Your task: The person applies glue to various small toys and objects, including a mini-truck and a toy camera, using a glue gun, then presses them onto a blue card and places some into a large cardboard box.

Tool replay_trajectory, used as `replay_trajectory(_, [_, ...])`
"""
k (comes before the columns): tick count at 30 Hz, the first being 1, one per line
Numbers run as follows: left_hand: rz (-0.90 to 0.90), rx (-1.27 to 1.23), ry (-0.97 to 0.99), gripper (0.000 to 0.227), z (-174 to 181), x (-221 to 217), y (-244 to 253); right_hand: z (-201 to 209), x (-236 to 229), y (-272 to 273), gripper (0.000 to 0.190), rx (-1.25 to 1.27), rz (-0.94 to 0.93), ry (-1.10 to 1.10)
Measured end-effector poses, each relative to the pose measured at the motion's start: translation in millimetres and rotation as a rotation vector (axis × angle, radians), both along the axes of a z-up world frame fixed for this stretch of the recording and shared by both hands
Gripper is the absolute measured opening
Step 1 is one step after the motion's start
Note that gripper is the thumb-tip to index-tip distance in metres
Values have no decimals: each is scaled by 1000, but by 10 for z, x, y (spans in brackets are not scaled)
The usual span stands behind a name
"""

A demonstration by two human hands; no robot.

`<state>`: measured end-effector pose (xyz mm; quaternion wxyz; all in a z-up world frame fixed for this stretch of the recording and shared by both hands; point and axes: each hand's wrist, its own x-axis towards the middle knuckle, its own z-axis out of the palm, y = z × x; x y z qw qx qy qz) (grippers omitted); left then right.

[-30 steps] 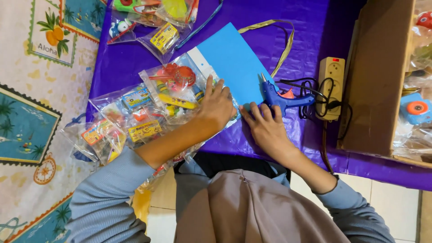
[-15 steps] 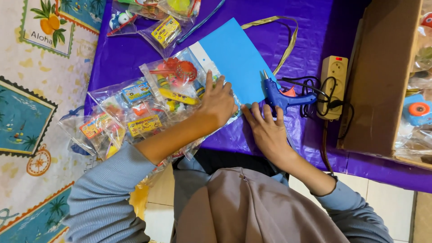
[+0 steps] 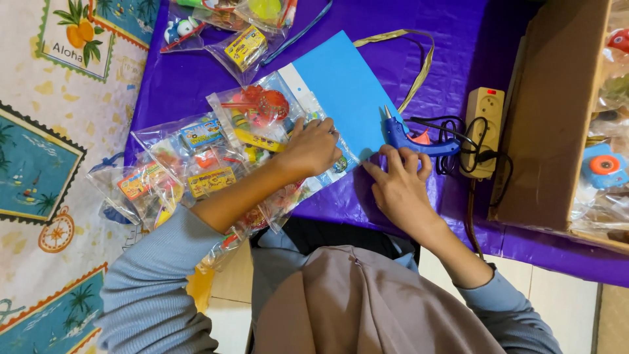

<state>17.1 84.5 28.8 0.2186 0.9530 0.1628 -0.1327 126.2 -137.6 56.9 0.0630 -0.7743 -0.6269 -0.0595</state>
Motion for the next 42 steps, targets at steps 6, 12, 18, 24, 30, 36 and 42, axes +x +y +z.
replay_trajectory(6, [39,-131,-11,47,47,7,99,-7,-75,327,61,78,37,12])
replay_trajectory(12, [-11,-17,31,40,147,26,-7,-217,-79,370,52,36,72,-102])
replay_trajectory(18, [-42,42,77,33,482,27,-98,-149,-99,360,48,7,79,-225])
replay_trajectory(24, [-35,78,100,36,568,-7,-127,-151,-117,330,48,-33,48,-213])
replay_trajectory(30, [-26,80,106,37,644,-18,-153,-135,-127,289,49,-18,38,-218])
replay_trajectory(36, [-26,95,102,39,566,-5,-134,-193,-114,253,52,4,34,-230])
replay_trajectory(42, [-39,108,89,39,489,-13,-108,-152,-119,216,51,11,37,-229])
